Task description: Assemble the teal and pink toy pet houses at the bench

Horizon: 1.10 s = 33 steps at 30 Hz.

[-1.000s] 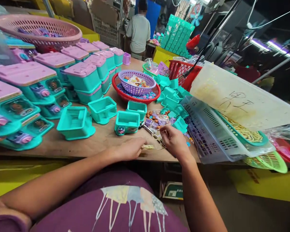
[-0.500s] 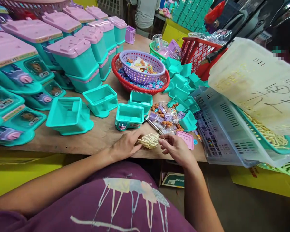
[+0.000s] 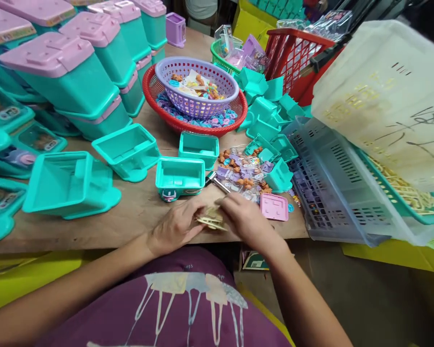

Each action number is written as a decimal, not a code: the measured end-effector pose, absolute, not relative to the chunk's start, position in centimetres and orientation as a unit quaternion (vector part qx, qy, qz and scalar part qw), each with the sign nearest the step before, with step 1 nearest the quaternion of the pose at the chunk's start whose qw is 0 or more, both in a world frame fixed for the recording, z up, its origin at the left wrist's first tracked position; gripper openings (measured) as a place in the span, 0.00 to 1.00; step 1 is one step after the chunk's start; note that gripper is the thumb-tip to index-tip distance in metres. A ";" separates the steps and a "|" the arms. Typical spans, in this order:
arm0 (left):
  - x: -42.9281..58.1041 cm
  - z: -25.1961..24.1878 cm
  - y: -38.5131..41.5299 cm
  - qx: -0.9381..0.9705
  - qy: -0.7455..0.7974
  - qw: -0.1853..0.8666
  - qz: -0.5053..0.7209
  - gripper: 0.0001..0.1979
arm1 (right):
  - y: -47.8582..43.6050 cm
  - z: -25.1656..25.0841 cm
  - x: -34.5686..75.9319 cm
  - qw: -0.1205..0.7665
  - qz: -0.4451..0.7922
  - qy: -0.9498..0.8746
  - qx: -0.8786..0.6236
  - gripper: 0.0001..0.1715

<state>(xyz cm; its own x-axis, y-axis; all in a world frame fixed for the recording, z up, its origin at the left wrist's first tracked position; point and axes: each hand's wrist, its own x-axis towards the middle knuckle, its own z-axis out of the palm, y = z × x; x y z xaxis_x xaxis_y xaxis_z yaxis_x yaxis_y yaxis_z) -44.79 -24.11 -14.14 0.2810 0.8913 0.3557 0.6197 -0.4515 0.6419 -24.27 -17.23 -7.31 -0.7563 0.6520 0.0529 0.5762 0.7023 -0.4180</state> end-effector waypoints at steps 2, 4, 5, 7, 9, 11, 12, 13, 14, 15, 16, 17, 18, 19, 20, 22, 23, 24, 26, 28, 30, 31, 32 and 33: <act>-44.6 -14.3 -24.1 0.760 0.507 0.186 0.361 0.25 | -18.2 -7.8 -25.3 0.097 0.231 -0.922 -0.296 0.13; -44.6 -14.5 -24.0 0.763 0.494 0.204 0.363 0.21 | -19.1 -8.5 -26.0 0.118 0.226 -0.922 -0.292 0.19; -44.6 -14.6 -23.8 0.770 0.481 0.214 0.362 0.16 | -19.4 -8.8 -26.2 0.123 0.207 -0.925 -0.293 0.21; -44.7 -14.8 -23.4 0.776 0.461 0.222 0.369 0.11 | -19.6 -9.4 -26.1 0.133 0.159 -0.932 -0.297 0.22; -44.7 -15.0 -23.0 0.778 0.453 0.217 0.379 0.09 | -19.6 -9.9 -25.8 0.166 0.133 -0.931 -0.297 0.20; -44.6 -15.4 -22.8 0.783 0.457 0.205 0.369 0.09 | -19.4 -10.5 -25.3 0.227 0.141 -0.916 -0.300 0.23; -44.5 -15.5 -22.8 0.785 0.466 0.197 0.359 0.10 | -19.4 -11.0 -25.0 0.256 0.158 -0.905 -0.302 0.25; -44.3 -15.7 -22.9 0.785 0.479 0.189 0.345 0.14 | -19.3 -11.5 -24.9 0.282 0.178 -0.892 -0.306 0.26; -44.1 -15.8 -23.0 0.784 0.492 0.182 0.331 0.18 | -19.4 -12.2 -24.8 0.304 0.198 -0.879 -0.310 0.26; -43.9 -15.9 -23.2 0.785 0.501 0.178 0.319 0.23 | -19.4 -12.9 -24.9 0.321 0.217 -0.868 -0.310 0.25; -43.6 -16.0 -23.5 0.787 0.501 0.176 0.315 0.27 | -19.5 -13.5 -25.0 0.336 0.234 -0.860 -0.306 0.24; -43.4 -16.1 -23.7 0.790 0.495 0.177 0.316 0.30 | -19.7 -14.1 -25.2 0.352 0.250 -0.852 -0.298 0.23; -43.3 -16.1 -23.9 0.791 0.487 0.179 0.323 0.32 | -19.8 -14.5 -25.4 0.369 0.263 -0.845 -0.285 0.23; -43.2 -16.1 -24.1 0.789 0.484 0.179 0.334 0.34 | -19.9 -14.7 -25.7 0.384 0.275 -0.838 -0.272 0.24; -43.1 -16.1 -24.2 0.783 0.487 0.177 0.344 0.34 | -19.9 -14.8 -25.9 0.395 0.289 -0.832 -0.261 0.24; -43.2 -15.9 -24.5 0.765 0.508 0.176 0.355 0.34 | -19.9 -14.6 -26.2 0.399 0.313 -0.823 -0.256 0.22; -43.3 -15.9 -24.6 0.757 0.519 0.175 0.357 0.33 | -19.9 -14.4 -26.3 0.389 0.324 -0.822 -0.261 0.20; -43.4 -15.8 -24.7 0.752 0.526 0.174 0.358 0.32 | -19.8 -14.1 -26.4 0.376 0.333 -0.822 -0.268 0.17; -43.5 -15.8 -24.7 0.750 0.528 0.169 0.359 0.29 | -19.8 -13.8 -26.5 0.363 0.333 -0.823 -0.281 0.13; -43.6 -15.9 -24.6 0.754 0.525 0.150 0.366 0.27 | -19.9 -13.8 -26.7 0.367 0.315 -0.827 -0.288 0.11; -43.6 -16.2 -24.5 0.755 0.524 0.130 0.371 0.27 | -19.8 -13.9 -26.9 0.367 0.297 -0.832 -0.292 0.10; -43.5 -16.4 -24.4 0.755 0.526 0.122 0.372 0.27 | -19.8 -13.9 -27.0 0.361 0.293 -0.835 -0.294 0.10; -43.5 -16.5 -24.3 0.755 0.528 0.113 0.372 0.27 | -19.6 -13.8 -27.0 0.352 0.292 -0.839 -0.294 0.10; -43.5 -16.5 -24.2 0.756 0.529 0.101 0.373 0.26 | -19.4 -13.5 -26.9 0.338 0.293 -0.846 -0.291 0.11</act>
<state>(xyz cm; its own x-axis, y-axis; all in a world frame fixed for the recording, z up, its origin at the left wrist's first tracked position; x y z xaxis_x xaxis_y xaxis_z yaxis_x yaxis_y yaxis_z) -43.48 -24.24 -16.51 0.1624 0.8748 0.4565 0.7239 -0.4200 0.5473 -26.91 -19.39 -13.52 -0.6024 0.6898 0.4016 0.2939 0.6595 -0.6919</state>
